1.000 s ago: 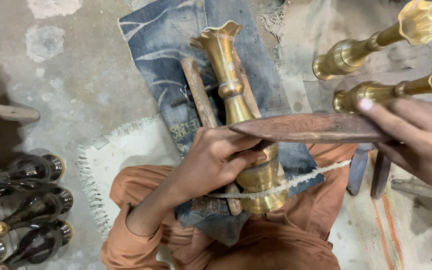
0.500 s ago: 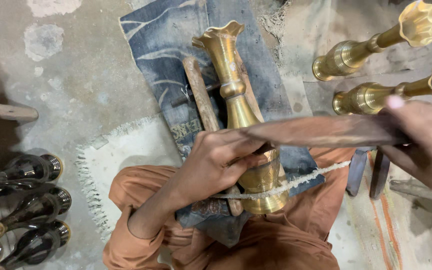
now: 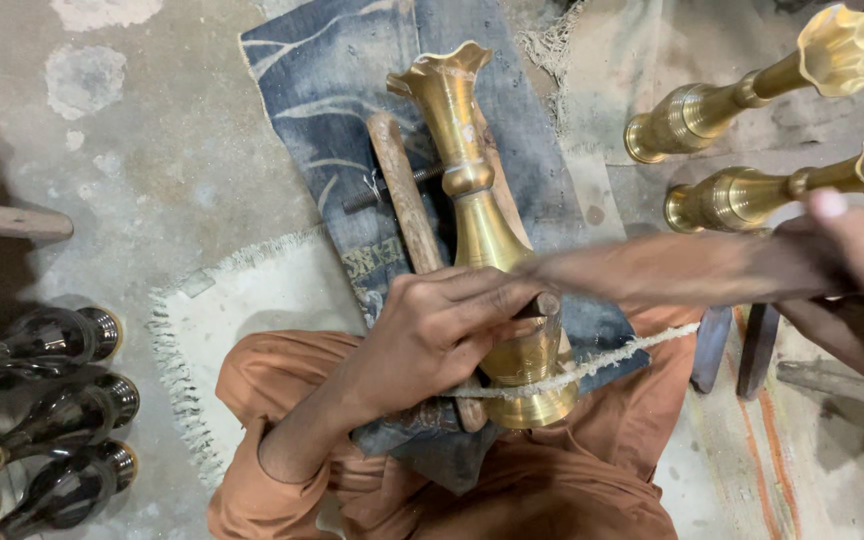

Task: The person sits on the floor with a brass vase clamped between wooden forms on their lap and engraves a decorative pattern into its surface. They hold a small chisel against the brass and strike it with a wooden mallet, repositioning the chisel repeatedly to work along the design.

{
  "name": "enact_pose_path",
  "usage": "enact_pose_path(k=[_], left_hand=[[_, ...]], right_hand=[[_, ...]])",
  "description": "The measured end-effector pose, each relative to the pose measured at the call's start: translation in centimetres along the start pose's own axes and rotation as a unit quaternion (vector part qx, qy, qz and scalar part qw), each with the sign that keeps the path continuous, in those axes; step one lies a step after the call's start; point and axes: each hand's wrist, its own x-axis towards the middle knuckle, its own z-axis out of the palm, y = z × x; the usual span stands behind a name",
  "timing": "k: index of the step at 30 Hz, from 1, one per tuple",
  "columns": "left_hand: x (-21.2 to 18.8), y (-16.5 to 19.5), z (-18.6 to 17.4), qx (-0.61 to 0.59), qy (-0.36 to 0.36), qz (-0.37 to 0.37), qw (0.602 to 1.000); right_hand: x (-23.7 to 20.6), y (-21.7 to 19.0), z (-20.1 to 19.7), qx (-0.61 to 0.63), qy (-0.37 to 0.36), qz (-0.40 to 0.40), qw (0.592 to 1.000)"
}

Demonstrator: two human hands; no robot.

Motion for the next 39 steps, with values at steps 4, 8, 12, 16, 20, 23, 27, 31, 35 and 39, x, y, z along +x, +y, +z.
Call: enact_pose_path(k=[4,8,12,16,20,23,27,31,35,39], left_hand=[[-0.2,0.0,0.2,-0.03,-0.008,-0.02,0.999],[-0.4,-0.1,0.1,-0.021,-0.015,-0.022,0.999],[-0.4,-0.2,0.1,0.002,-0.022,-0.011,1.0],[-0.4,-0.3,0.5,-0.079,0.022,-0.054,0.995],[-2.3,0.3,0.2,-0.182,0.157,-0.133,0.962],[-4.7,1.4,0.0,-0.261,0.315,-0.156,0.899],[-7.3,3.2,1.7,-0.223,0.47,-0.199,0.83],[-8.0,3.3,4.7,-0.302,0.543,-0.169,0.765],[-7.6,3.2,7.6,-0.305,0.542,-0.205,0.756],[-6.9,3.5,9.2,-0.334,0.52,-0.236,0.75]], right_hand=[[0.2,-0.8,-0.4,-0.112,-0.023,-0.059,0.992],[0.3,-2.2,0.0,-0.041,-0.027,0.1,0.994],[-0.4,-1.7,0.3,-0.199,-0.047,-0.041,0.978],[-1.4,-1.0,0.5,-0.044,-0.023,0.103,0.993],[-2.5,-1.8,1.4,0.021,0.028,0.139,0.99],[-3.7,-2.4,2.8,0.103,0.035,0.264,0.958],[-5.5,-2.0,5.0,0.185,-0.04,0.452,0.872],[-6.0,-1.1,3.8,0.311,-0.072,0.376,0.87],[-5.5,-2.1,-1.0,0.346,-0.059,0.243,0.904],[-4.4,-2.4,-1.7,0.52,-0.004,0.218,0.826]])
